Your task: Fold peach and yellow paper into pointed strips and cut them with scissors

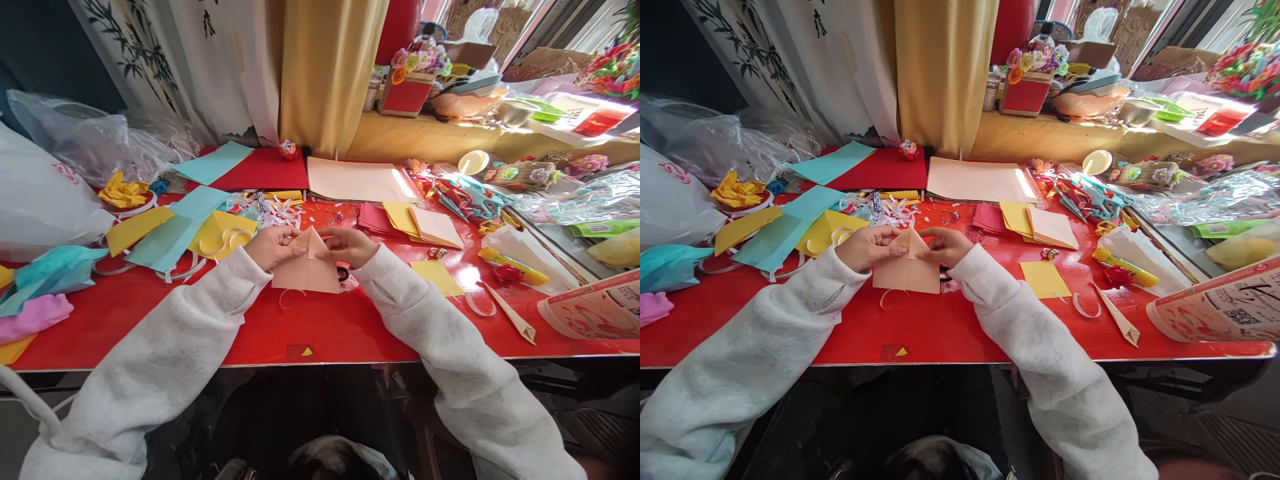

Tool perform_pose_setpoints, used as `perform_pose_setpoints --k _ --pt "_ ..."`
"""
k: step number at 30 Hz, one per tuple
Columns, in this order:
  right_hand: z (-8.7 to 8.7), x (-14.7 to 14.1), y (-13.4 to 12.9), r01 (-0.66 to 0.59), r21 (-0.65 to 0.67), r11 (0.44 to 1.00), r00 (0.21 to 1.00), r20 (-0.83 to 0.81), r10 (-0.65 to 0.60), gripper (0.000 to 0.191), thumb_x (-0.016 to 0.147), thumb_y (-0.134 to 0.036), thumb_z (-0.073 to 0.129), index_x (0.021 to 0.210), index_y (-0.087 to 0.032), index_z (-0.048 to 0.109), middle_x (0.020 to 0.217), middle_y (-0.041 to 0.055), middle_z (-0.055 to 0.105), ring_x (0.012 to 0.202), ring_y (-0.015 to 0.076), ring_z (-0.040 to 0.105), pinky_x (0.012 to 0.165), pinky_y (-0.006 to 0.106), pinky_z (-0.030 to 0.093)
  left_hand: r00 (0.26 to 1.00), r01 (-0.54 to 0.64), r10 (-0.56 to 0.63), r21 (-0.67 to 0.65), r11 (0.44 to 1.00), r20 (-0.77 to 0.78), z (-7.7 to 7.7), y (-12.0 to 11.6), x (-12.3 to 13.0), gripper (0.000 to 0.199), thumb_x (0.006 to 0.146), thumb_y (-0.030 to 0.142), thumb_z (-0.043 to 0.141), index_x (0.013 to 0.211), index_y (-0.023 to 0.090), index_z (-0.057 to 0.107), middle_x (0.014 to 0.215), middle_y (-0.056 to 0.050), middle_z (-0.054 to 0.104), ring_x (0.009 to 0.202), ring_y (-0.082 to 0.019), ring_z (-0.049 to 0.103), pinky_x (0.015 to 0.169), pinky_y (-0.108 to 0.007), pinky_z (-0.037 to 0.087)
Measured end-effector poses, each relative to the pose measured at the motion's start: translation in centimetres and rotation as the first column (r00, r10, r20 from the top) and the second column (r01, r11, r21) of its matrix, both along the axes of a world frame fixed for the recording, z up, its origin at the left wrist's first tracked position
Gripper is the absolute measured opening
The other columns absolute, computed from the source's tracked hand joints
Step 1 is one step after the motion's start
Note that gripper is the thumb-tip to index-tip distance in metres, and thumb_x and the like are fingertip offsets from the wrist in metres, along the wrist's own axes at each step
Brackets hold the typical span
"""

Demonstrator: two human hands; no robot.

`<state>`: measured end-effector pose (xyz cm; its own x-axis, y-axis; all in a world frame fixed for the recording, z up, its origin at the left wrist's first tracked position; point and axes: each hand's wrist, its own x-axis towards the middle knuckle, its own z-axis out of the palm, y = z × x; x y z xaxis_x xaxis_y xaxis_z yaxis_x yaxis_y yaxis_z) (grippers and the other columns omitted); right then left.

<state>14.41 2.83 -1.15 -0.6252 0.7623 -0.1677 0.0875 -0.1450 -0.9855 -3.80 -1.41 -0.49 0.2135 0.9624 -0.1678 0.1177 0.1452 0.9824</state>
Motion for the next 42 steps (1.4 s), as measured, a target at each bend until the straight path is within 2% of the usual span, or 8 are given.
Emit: perform_pose_setpoints --k 5,11,15,19,26,33,38,42 --pt "-0.2 0.1 0.1 0.021 0.011 1.0 1.0 0.011 -0.021 0.053 0.05 -0.019 0.074 0.101 -0.014 0.057 0.055 -0.005 0.059 0.052 0.0109 0.054 0.05 0.022 0.042 1.0 -0.022 0.022 0.004 1.0 -0.015 0.7 -0.2 0.3 0.045 0.05 0.037 0.074 0.086 0.013 0.063 0.074 -0.004 0.066 0.075 -0.02 0.061 0.068 -0.031 0.047" --pt "-0.4 -0.3 -0.2 -0.024 0.023 0.999 0.999 -0.027 0.025 0.047 0.05 -0.019 0.073 0.095 -0.015 0.057 0.052 -0.007 0.056 0.047 0.0086 0.05 0.047 0.02 0.038 0.984 -0.094 0.117 0.169 0.981 -0.134 0.8 -0.3 0.4 0.039 0.056 0.046 0.069 0.078 0.013 0.065 0.073 -0.002 0.063 0.071 -0.016 0.056 0.064 -0.026 0.042" --pt "-0.1 -0.5 -0.8 -0.086 -0.019 0.996 0.996 -0.001 0.086 0.035 0.051 -0.029 0.074 0.08 -0.016 0.059 0.061 -0.0039 0.059 0.054 0.0089 0.052 0.047 0.019 0.037 0.96 -0.113 0.176 0.271 0.956 -0.219 0.5 -0.4 0.5 0.039 0.061 0.05 0.064 0.073 0.013 0.064 0.068 -0.002 0.06 0.065 -0.014 0.052 0.059 -0.025 0.038" --pt "-0.1 -0.6 -1.2 -0.084 0.133 0.988 0.99 0.126 0.067 0.037 0.064 -0.048 0.063 0.055 -0.015 0.051 0.045 -0.0062 0.04 0.041 0.0038 0.034 0.04 0.019 0.022 0.941 -0.103 0.206 0.351 0.931 -0.269 0.2 -0.4 0.5 0.038 0.067 0.051 0.059 0.073 0.014 0.064 0.068 -0.003 0.061 0.067 -0.015 0.052 0.06 -0.025 0.038" --pt "-0.3 -0.5 -1.0 -0.102 0.117 0.988 0.983 0.167 0.082 0.04 0.057 -0.049 0.068 0.055 -0.014 0.049 0.045 -0.0072 0.037 0.041 0.003 0.031 0.04 0.02 0.02 0.95 -0.089 0.187 0.356 0.93 -0.25 -0.1 -0.2 0.5 0.033 0.068 0.046 0.06 0.073 0.014 0.064 0.071 -0.001 0.06 0.069 -0.013 0.05 0.061 -0.023 0.037" --pt "-0.4 -0.3 -0.7 -0.271 0.087 0.959 0.953 0.161 0.255 0.044 0.055 -0.049 0.07 0.072 -0.011 0.057 0.055 -0.0048 0.046 0.048 0.005 0.04 0.045 0.02 0.027 0.935 -0.101 0.224 0.399 0.911 -0.276 -0.3 -0.4 0.8 0.03 0.068 0.044 0.061 0.069 0.014 0.062 0.064 0.0 0.055 0.062 -0.011 0.046 0.056 -0.023 0.034" --pt "-0.4 -0.4 -1.0 -0.203 0.192 0.96 0.968 0.185 0.168 0.048 0.066 -0.057 0.059 0.052 -0.015 0.039 0.043 -0.0084 0.028 0.039 0.0013 0.024 0.039 0.02 0.016 0.918 -0.087 0.252 0.467 0.88 -0.306 -0.6 -0.4 0.9 0.027 0.07 0.042 0.058 0.067 0.015 0.06 0.061 0.001 0.054 0.058 -0.01 0.043 0.054 -0.023 0.032" --pt "-0.4 -0.4 -0.9 -0.209 0.238 0.948 0.965 0.208 0.16 0.049 0.064 -0.058 0.059 0.051 -0.015 0.041 0.042 -0.0083 0.028 0.039 0.0012 0.024 0.038 0.02 0.016 0.942 -0.081 0.212 0.439 0.895 -0.259 -0.8 -0.3 1.0 0.027 0.07 0.042 0.058 0.068 0.015 0.06 0.063 0.001 0.054 0.059 -0.011 0.046 0.055 -0.023 0.035"
